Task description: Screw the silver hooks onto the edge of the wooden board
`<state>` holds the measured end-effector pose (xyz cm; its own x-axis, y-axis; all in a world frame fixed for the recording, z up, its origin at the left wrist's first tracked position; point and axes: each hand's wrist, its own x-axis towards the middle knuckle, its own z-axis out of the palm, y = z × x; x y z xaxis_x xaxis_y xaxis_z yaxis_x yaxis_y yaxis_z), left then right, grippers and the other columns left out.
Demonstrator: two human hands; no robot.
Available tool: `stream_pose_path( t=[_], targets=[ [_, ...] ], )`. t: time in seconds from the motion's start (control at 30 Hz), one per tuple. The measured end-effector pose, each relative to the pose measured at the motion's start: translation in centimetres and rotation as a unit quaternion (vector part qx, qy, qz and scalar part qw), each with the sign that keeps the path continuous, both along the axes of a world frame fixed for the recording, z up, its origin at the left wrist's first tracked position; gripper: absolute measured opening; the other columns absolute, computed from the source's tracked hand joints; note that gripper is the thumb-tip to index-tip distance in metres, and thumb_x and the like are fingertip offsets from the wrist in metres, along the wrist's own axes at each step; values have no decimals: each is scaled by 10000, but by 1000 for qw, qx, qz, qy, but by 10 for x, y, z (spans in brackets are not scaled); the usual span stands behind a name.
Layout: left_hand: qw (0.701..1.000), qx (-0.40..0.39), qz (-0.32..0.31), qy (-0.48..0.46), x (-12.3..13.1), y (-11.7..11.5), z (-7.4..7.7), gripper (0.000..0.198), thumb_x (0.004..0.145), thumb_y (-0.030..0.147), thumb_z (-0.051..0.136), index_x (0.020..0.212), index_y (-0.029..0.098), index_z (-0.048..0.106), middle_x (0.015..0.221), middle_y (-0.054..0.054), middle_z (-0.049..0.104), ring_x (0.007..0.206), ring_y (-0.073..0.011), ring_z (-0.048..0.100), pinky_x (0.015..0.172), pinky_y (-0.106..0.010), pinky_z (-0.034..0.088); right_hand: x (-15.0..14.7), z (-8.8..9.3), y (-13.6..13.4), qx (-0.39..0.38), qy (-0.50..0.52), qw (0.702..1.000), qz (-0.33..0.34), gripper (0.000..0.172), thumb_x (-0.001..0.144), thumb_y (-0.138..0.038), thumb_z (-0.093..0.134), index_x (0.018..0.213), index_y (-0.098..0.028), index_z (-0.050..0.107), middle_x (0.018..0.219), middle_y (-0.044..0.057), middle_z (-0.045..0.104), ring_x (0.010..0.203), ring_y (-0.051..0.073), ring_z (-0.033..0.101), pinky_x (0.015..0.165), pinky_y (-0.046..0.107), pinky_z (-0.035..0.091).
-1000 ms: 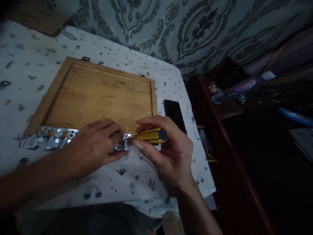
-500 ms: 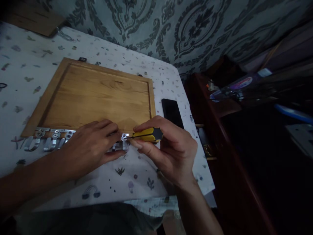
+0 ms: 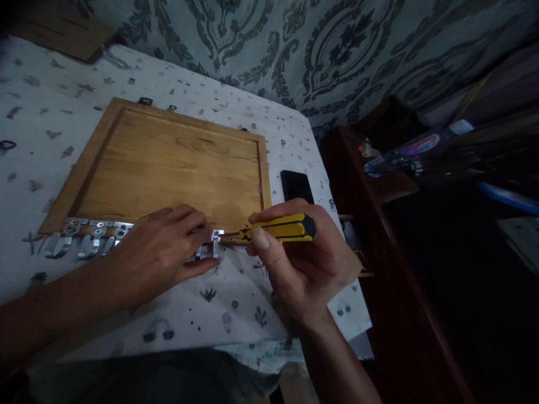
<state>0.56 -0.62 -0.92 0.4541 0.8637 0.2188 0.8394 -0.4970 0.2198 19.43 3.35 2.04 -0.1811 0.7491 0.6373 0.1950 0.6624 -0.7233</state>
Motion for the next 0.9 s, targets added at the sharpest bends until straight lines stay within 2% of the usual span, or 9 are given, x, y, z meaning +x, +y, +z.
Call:
stream_pose_path(
  t=[0.23,0.57,0.9],
  targets=[
    [999,34,3,-10,0,-1,-2,275,861,407,764,903,137,742,896,-64,668,911,-264,644,730,-394,515,-2,-3,4,16,-33,999,-11,55,872,-258,757,882,-241,707,804,7,723,651,180,679,598,367,575],
    [1000,31,3,-7,1,-1,-3,262,865,403,760,895,144,734,897,-60,662,919,-261,637,740,-390,508,0,-6,6,4,-47,999,-10,46,879,-271,749,904,-257,714,825,11,723,683,185,688,576,354,565],
    [999,52,1,-6,0,-1,-3,265,853,400,771,877,139,737,873,-65,659,890,-261,636,725,-385,515,-1,-7,8,5,-66,998,-2,56,881,-256,743,931,-258,718,838,1,719,629,154,675,547,316,553]
  ],
)
